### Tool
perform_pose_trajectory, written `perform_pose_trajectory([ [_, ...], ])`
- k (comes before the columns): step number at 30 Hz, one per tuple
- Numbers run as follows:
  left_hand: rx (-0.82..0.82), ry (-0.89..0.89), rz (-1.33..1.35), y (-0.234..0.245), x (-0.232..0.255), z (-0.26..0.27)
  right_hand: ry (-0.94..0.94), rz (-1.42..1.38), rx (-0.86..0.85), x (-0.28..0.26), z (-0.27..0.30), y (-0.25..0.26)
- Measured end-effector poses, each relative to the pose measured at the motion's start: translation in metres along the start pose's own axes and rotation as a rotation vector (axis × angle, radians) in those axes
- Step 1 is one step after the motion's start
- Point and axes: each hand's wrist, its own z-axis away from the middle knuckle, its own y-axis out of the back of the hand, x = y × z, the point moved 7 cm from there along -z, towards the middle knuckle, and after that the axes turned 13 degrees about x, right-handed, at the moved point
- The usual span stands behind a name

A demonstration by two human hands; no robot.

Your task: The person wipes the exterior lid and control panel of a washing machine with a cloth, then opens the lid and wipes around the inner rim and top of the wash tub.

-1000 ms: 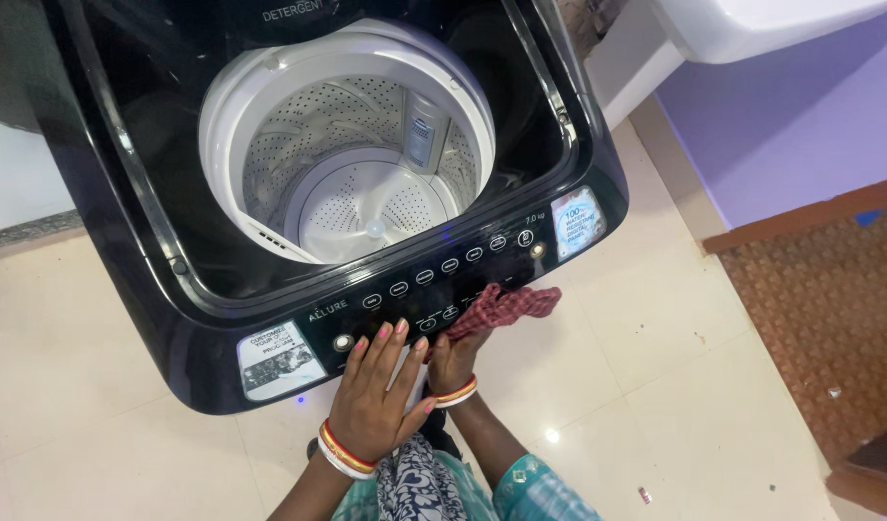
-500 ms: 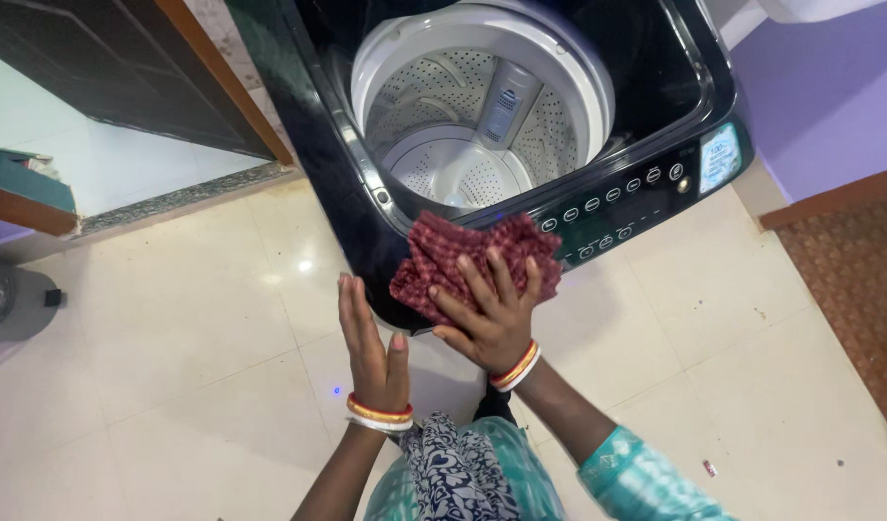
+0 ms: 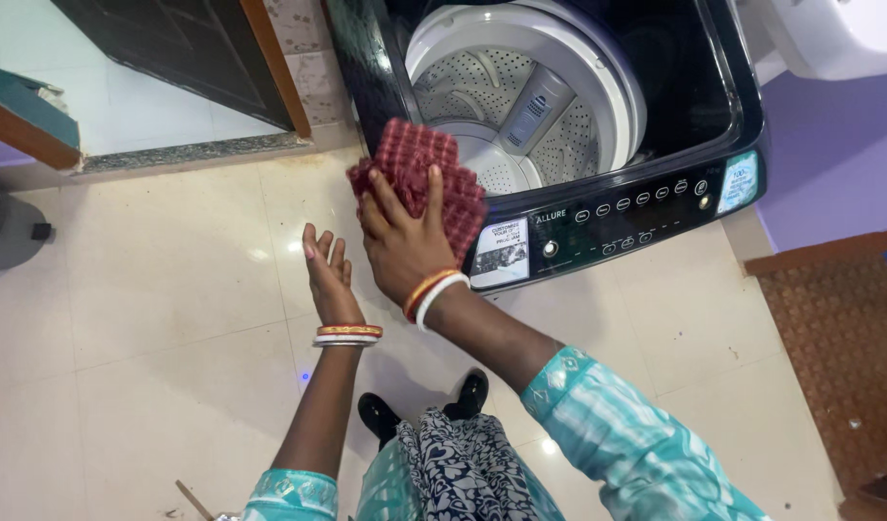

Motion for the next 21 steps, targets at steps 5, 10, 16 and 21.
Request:
perform_pose_trajectory([
  [5, -0.12, -0.189, -0.145, -0.001, -0.007, 0.044, 0.256, -0.296, 0.143, -0.004, 0.112, -0.006],
  [10, -0.084, -0.579, -0.46, -0.02, -0.02, 0.124, 0.548, -0.176, 0.376, 0.093, 0.227, -0.06],
  [16, -0.091, -0.586, -0.492, -0.029, -0.026, 0.146, 0.514, -0.107, 0.347, 0.194, 0.267, -0.065],
  [21, -0.01, -0.513, -0.408, -0.023, -0.016, 0.144, 0.378, -0.19, 0.334, 0.089, 0.205, -0.031],
])
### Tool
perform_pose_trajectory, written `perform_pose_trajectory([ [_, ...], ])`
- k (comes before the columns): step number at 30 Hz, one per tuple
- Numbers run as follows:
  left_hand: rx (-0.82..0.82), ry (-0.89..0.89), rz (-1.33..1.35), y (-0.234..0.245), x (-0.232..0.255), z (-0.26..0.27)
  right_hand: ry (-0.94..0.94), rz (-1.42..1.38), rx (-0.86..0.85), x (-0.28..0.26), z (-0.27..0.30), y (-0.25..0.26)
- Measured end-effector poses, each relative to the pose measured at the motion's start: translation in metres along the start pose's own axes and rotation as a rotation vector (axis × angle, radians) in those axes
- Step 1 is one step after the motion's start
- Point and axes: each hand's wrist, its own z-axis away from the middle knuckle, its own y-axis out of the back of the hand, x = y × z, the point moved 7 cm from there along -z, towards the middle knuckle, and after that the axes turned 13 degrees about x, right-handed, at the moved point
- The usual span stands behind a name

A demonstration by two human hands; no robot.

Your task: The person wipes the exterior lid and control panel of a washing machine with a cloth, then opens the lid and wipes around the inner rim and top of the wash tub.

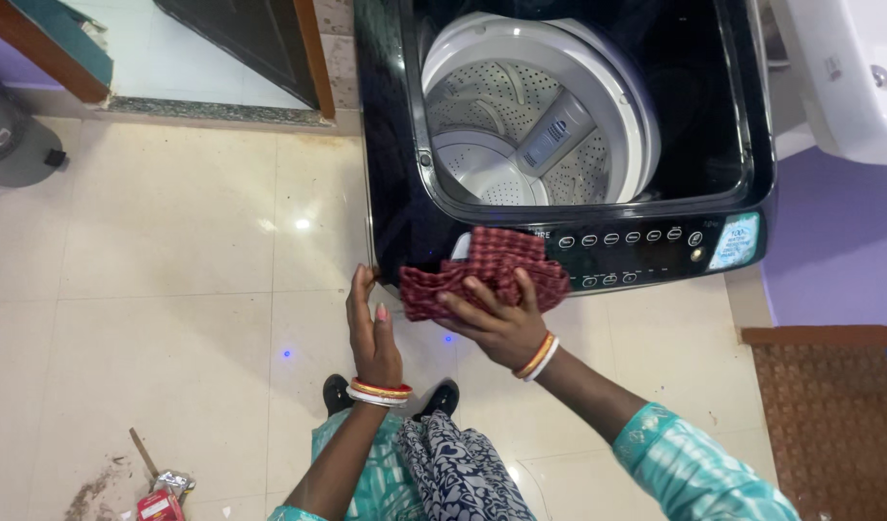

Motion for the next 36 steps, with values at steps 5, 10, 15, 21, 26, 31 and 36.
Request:
perform_pose_trajectory([
  [5, 0.133, 0.346, 0.282, 0.016, -0.035, -0.051, -0.026, -0.106, -0.145, -0.032, -0.137, -0.008],
  [10, -0.041, 0.389, 0.268, 0.002, -0.057, -0.139, -0.222, -0.216, -0.708, 0.042, -0.234, -0.102],
  [15, -0.232, 0.347, 0.221, -0.006, -0.054, -0.209, -0.396, -0.155, -0.621, 0.11, -0.31, -0.153],
  [21, -0.268, 0.364, 0.195, -0.003, -0.06, -0.238, 0.028, 0.031, -1.082, 0.005, -0.264, -0.155],
  [26, -0.396, 0.362, 0.192, -0.014, -0.051, -0.211, 0.106, -0.197, -1.136, -0.067, -0.2, -0.101],
  [31, -0.417, 0.265, 0.193, -0.004, -0.04, -0.169, 0.032, -0.337, -0.541, -0.062, -0.146, -0.033],
  [36, -0.356, 0.264, 0.034, 0.034, -0.04, -0.151, 0.132, -0.255, 0.024, -0.011, -0.082, 0.025],
])
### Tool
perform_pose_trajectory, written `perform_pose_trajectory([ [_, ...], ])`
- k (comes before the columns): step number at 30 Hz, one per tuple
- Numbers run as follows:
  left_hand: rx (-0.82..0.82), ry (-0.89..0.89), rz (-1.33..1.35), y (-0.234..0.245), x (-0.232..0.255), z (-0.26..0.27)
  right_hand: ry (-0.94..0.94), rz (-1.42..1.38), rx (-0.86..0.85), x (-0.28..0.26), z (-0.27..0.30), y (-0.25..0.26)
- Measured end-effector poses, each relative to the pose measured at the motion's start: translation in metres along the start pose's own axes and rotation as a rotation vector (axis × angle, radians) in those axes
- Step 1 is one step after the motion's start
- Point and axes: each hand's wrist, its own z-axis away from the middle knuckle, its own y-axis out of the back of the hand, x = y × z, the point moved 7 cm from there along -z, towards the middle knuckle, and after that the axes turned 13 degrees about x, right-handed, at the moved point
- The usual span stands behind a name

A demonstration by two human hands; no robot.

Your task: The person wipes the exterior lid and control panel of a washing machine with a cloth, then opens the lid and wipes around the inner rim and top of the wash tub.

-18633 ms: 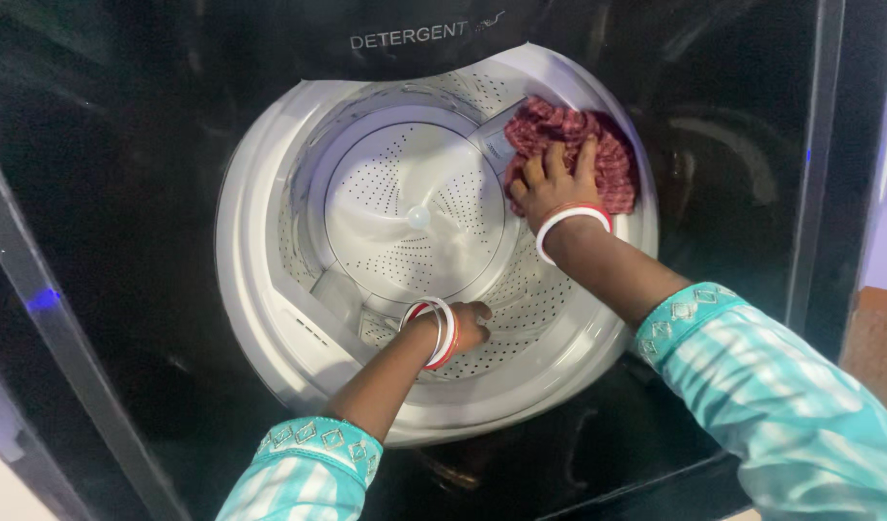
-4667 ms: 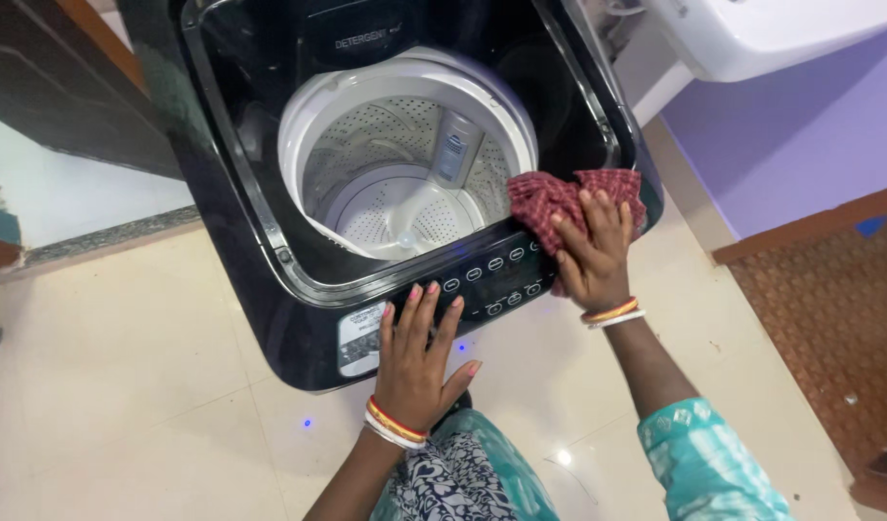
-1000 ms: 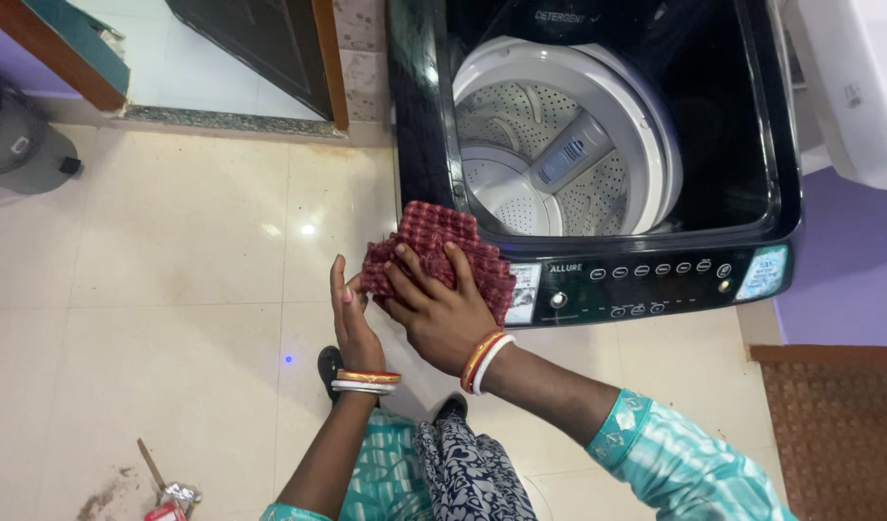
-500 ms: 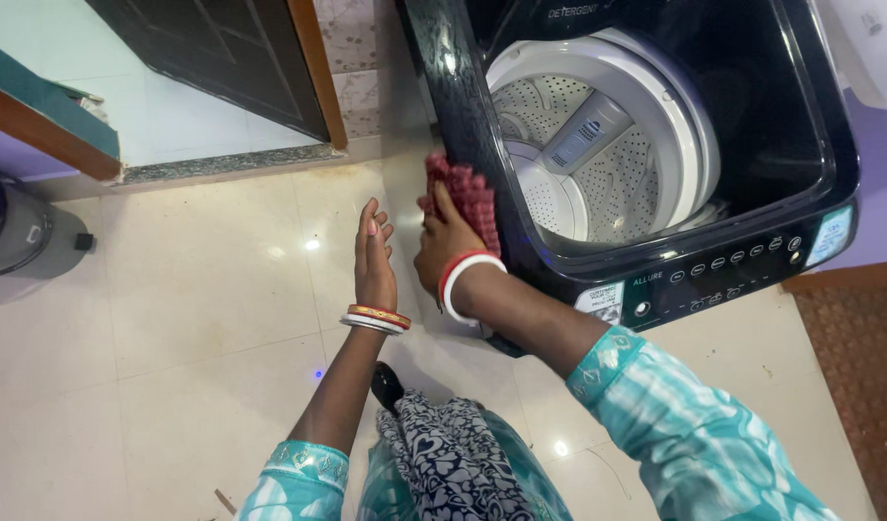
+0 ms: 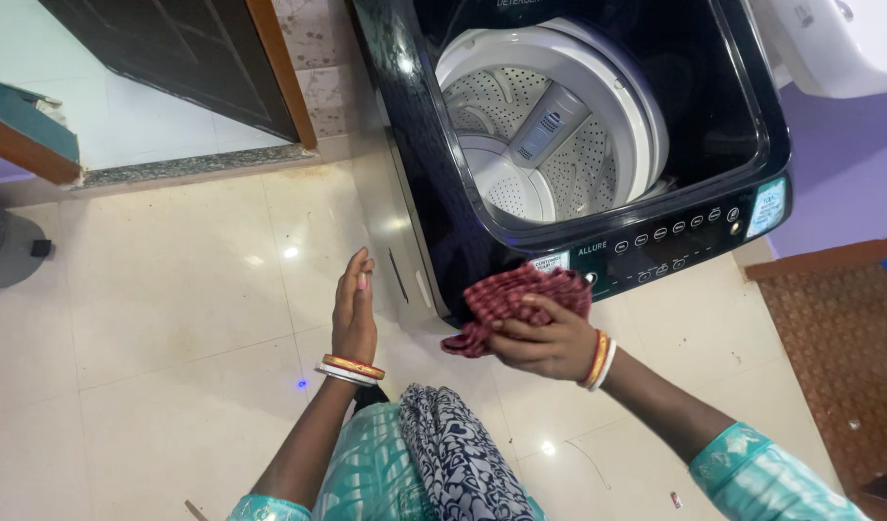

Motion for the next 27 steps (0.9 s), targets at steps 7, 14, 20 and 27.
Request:
perform_pose_trajectory([
  [7, -0.076, -0.173, 0.078, -0.027, 0.03, 0.028, -0.481, -0.078, 0.067, 0.034, -0.014, 0.014],
  [14, 0.005, -0.18, 0.026, -0.053, 0.029, -0.028, -0.503, 0.097, -0.234, 0.042, -0.122, -0.047],
  [20, -0.122, -0.058, 0.104, -0.06, 0.016, -0.128, -0.582, -0.129, -0.557, 0.178, -0.176, -0.13],
  [27, -0.234, 0.047, 0.039, -0.051, 0.021, -0.244, -0.706, -0.106, -0.498, 0.328, -0.243, -0.206],
])
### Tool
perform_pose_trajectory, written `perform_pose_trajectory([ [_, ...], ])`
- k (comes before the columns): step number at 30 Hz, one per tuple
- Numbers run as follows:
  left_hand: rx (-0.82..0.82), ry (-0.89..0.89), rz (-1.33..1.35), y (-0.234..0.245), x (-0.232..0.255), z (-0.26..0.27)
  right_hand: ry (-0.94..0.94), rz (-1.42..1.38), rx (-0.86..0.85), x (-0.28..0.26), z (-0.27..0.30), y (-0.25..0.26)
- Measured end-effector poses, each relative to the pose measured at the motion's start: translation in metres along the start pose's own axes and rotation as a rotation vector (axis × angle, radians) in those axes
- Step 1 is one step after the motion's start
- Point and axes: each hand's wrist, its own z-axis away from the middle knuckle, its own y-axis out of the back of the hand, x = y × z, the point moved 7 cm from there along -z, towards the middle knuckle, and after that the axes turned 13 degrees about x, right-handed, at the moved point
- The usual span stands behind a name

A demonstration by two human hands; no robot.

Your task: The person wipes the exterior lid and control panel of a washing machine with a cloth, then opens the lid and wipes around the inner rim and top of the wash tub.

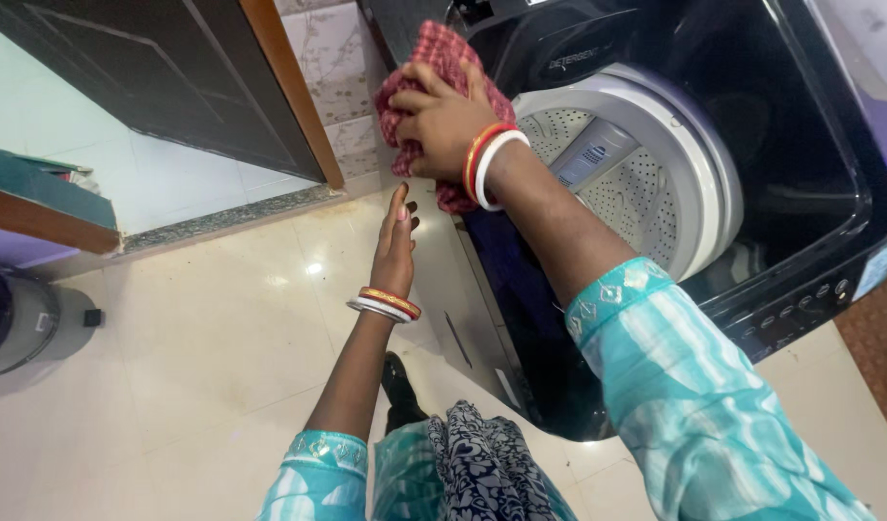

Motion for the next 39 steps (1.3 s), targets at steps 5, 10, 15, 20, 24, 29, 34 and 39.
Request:
perform_pose_trajectory([
  [5, 0.032, 0.148, 0.056, 0.02, -0.028, -0.043, 0.054, 0.395, -0.098, -0.011, -0.018, -0.019],
  [10, 0.072, 0.072, 0.105, 0.039, -0.032, -0.021, 0.178, 0.528, -0.447, -0.074, 0.054, -0.041],
  [15, -0.011, -0.13, 0.252, 0.024, -0.007, 0.047, 0.298, 0.405, -0.559, -0.125, 0.166, -0.029],
  [20, -0.053, -0.279, -0.101, 0.001, 0.014, 0.132, 0.276, 0.15, -0.384, -0.151, 0.29, -0.024],
  [24, -0.13, -0.397, -0.147, -0.025, 0.023, 0.208, 0.285, 0.087, 0.241, -0.14, 0.35, 0.018],
  [29, -0.027, -0.41, -0.093, -0.034, 0.027, 0.219, 0.2, 0.047, 0.181, -0.115, 0.324, 0.027],
  [34, 0.134, -0.304, 0.071, -0.025, 0.03, 0.131, 0.033, -0.057, 0.11, -0.071, 0.21, 0.034],
  [39, 0.144, -0.218, 0.365, -0.011, 0.035, 0.005, -0.033, 0.123, 0.129, -0.021, 0.055, 0.019],
])
